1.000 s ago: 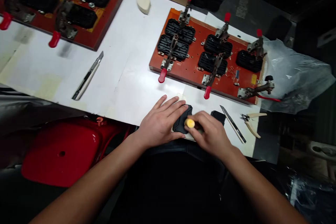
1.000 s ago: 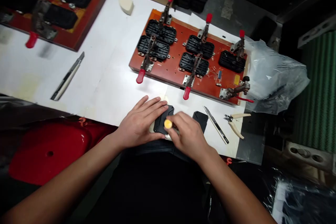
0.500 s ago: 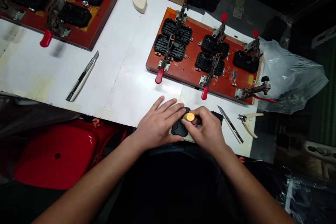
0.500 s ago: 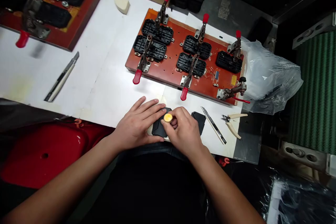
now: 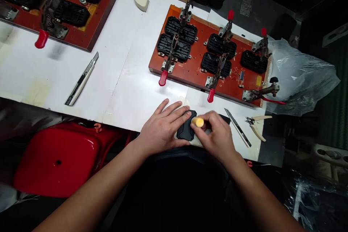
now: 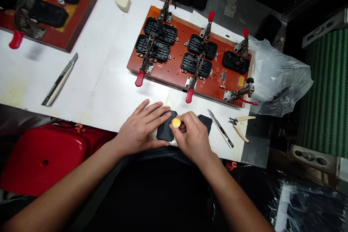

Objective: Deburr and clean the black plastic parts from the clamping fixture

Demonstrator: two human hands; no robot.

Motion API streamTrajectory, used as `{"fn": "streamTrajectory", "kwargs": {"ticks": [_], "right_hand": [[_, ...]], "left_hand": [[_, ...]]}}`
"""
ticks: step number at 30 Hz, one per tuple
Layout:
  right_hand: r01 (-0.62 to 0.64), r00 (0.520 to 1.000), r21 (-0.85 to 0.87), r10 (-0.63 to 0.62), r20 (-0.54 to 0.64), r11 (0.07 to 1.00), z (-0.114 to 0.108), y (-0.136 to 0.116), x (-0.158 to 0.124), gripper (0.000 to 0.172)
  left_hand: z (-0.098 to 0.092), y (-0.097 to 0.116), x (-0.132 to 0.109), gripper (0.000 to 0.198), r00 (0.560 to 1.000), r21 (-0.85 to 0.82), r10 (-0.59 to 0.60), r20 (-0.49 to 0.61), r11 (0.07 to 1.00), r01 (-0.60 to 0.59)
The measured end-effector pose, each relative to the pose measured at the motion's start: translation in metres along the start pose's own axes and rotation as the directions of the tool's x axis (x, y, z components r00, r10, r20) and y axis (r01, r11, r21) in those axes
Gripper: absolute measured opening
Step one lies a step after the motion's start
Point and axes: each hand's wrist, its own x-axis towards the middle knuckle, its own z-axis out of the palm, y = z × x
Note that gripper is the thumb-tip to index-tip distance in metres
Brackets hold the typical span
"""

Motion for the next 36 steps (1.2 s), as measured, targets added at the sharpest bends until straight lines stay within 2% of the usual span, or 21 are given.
{"fn": "streamTrajectory", "kwargs": {"ticks": [3,8,13,18,22,24,25,27,28,30,32,33,34,36], "right_hand": [[0.017,0.989,0.033,-0.021,0.144,0.999,-0.003,0.0,-0.006,0.009],[0.078,0.996,-0.03,-0.077,0.047,0.996,-0.006,0.005,-0.01,0.012],[0.056,0.977,0.042,-0.064,0.202,0.998,-0.015,0.011,-0.013,0.011],[0.099,0.99,-0.049,-0.093,0.102,0.994,-0.014,0.015,-0.001,0.012],[0.151,0.949,0.016,-0.149,0.277,0.988,-0.018,0.001,-0.028,0.019],[0.135,0.949,0.041,-0.141,0.281,0.99,-0.028,-0.003,-0.033,0.012],[0.111,0.968,0.038,-0.117,0.222,0.993,-0.036,-0.003,-0.028,0.009],[0.033,0.999,0.003,-0.033,0.0,0.999,-0.056,0.002,0.0,0.026],[-0.027,0.993,-0.044,0.022,-0.117,0.999,-0.068,0.005,0.022,0.037],[-0.173,0.967,-0.225,0.122,-0.224,0.959,-0.093,0.011,0.071,0.049],[-0.286,0.958,-0.456,0.236,-0.165,0.842,-0.113,0.015,0.118,0.043],[-0.307,0.951,-0.513,0.281,-0.129,0.802,-0.12,0.017,0.138,0.038],[-0.31,0.946,-0.54,0.311,-0.092,0.783,-0.126,0.017,0.153,0.034],[-0.302,0.945,-0.512,0.325,-0.046,0.804,-0.132,0.017,0.171,0.033]], "left_hand": [[0.0,0.0,0.0,0.078,1.0,-0.006,0.006,0.002,1.0,-0.006],[-0.001,0.0,0.0,0.083,1.0,0.003,-0.015,-0.006,1.0,0.015],[0.0,0.001,0.001,0.082,1.0,0.008,-0.002,0.016,1.0,0.002],[0.002,0.001,0.001,0.083,1.0,0.057,-0.022,0.007,0.998,0.022],[0.002,0.001,0.0,0.085,1.0,0.049,-0.001,0.029,0.999,0.0],[0.0,0.001,0.0,0.085,1.0,0.054,0.0,0.023,0.999,-0.002],[-0.001,0.001,-0.001,0.085,1.0,0.06,-0.005,0.019,0.998,0.004],[-0.001,0.001,-0.002,0.084,1.0,0.076,-0.013,0.02,0.997,0.011],[-0.001,0.001,-0.002,0.084,1.0,0.088,-0.014,0.025,0.996,0.012],[-0.001,0.001,-0.003,0.085,0.999,0.117,-0.009,0.034,0.993,0.005],[-0.001,0.001,-0.003,0.087,0.999,0.148,0.003,0.034,0.989,-0.008],[-0.001,0.001,-0.003,0.087,0.999,0.162,0.008,0.035,0.987,-0.014],[-0.002,0.001,-0.004,0.087,0.999,0.173,0.013,0.037,0.985,-0.019],[-0.004,0.003,-0.005,0.087,0.999,0.185,0.016,0.049,0.982,-0.025]]}}
